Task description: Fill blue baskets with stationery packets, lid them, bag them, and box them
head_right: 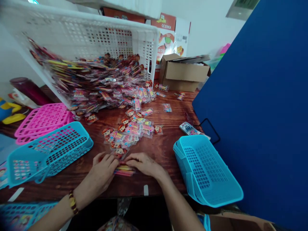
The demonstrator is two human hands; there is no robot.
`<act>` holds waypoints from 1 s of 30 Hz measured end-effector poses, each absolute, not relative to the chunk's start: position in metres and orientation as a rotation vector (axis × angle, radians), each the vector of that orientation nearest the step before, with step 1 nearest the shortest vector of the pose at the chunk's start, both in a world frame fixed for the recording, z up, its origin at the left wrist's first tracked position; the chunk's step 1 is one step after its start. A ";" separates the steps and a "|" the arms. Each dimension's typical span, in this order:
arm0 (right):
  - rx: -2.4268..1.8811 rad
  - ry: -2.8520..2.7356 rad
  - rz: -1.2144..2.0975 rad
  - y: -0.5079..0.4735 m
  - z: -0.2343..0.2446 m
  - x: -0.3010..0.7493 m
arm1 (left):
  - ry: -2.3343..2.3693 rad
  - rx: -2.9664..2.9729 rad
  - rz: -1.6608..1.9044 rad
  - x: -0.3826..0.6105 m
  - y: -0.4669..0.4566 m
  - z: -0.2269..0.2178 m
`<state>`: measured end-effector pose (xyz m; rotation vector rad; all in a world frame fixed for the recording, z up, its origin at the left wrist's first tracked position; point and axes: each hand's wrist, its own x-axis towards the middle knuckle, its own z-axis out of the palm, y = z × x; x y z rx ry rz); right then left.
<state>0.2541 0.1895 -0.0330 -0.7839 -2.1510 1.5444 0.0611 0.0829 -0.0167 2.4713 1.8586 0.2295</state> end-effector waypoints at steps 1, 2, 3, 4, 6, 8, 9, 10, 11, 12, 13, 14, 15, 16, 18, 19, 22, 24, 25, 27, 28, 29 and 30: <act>-0.805 -2.170 1.510 0.201 -0.029 0.256 | 1.837 2.481 0.178 0.060 0.084 -0.015; -0.881 -2.169 1.411 0.215 -0.026 0.257 | 1.813 2.491 0.134 0.058 0.084 -0.013; -0.984 -2.148 1.281 0.230 -0.023 0.257 | 1.796 2.495 0.101 0.056 0.084 -0.011; -1.134 -2.125 1.071 0.247 -0.020 0.256 | 1.782 2.492 0.078 0.054 0.083 -0.009; -1.427 -2.265 0.657 0.279 -0.017 0.251 | 1.772 2.463 0.048 0.052 0.081 -0.005; -1.599 -2.473 0.406 0.301 -0.017 0.242 | 1.777 2.415 -0.001 0.050 0.079 -0.004; -1.634 -2.551 0.358 0.308 -0.017 0.238 | 1.780 2.394 -0.033 0.050 0.078 -0.005; -1.651 -2.589 0.342 0.311 -0.018 0.235 | 1.786 2.378 -0.063 0.049 0.078 -0.006; -1.660 -2.593 0.336 0.312 -0.019 0.233 | 1.793 2.367 -0.084 0.048 0.077 -0.008; -1.671 -2.575 0.322 0.310 -0.019 0.234 | 1.794 2.364 -0.094 0.047 0.077 -0.011; -1.685 -2.554 0.293 0.306 -0.018 0.236 | 1.790 2.368 -0.087 0.046 0.076 -0.013; -1.695 -2.527 0.258 0.301 -0.016 0.239 | 1.773 2.381 -0.064 0.045 0.075 -0.016; -1.703 -2.496 0.218 0.294 -0.013 0.244 | 1.750 2.396 -0.029 0.043 0.074 -0.019; -1.691 -2.463 0.175 0.286 -0.011 0.248 | 1.727 2.411 0.010 0.042 0.072 -0.021; -1.559 -2.425 0.123 0.268 -0.005 0.255 | 1.699 2.423 0.079 0.040 0.069 -0.023; -1.439 -2.441 0.139 0.258 -0.003 0.256 | 1.693 2.420 0.098 0.039 0.068 -0.022; -0.968 -2.587 0.393 0.229 -0.002 0.249 | 1.641 2.405 0.095 0.038 0.064 -0.015; -0.718 -2.658 0.641 0.213 -0.004 0.240 | 1.602 2.396 0.124 0.037 0.061 -0.010; -0.623 -2.662 0.752 0.206 -0.006 0.236 | 1.596 2.393 0.172 0.037 0.059 -0.009; -0.460 -2.626 0.932 0.195 -0.013 0.228 | 1.589 2.391 0.309 0.035 0.055 -0.010; -0.395 -2.589 1.010 0.190 -0.016 0.225 | 1.577 2.397 0.375 0.034 0.053 -0.011; -0.360 -2.529 1.078 0.185 -0.021 0.222 | 1.560 2.409 0.427 0.033 0.052 -0.014; -0.360 -2.452 1.142 0.179 -0.025 0.219 | 1.544 2.419 0.455 0.032 0.051 -0.016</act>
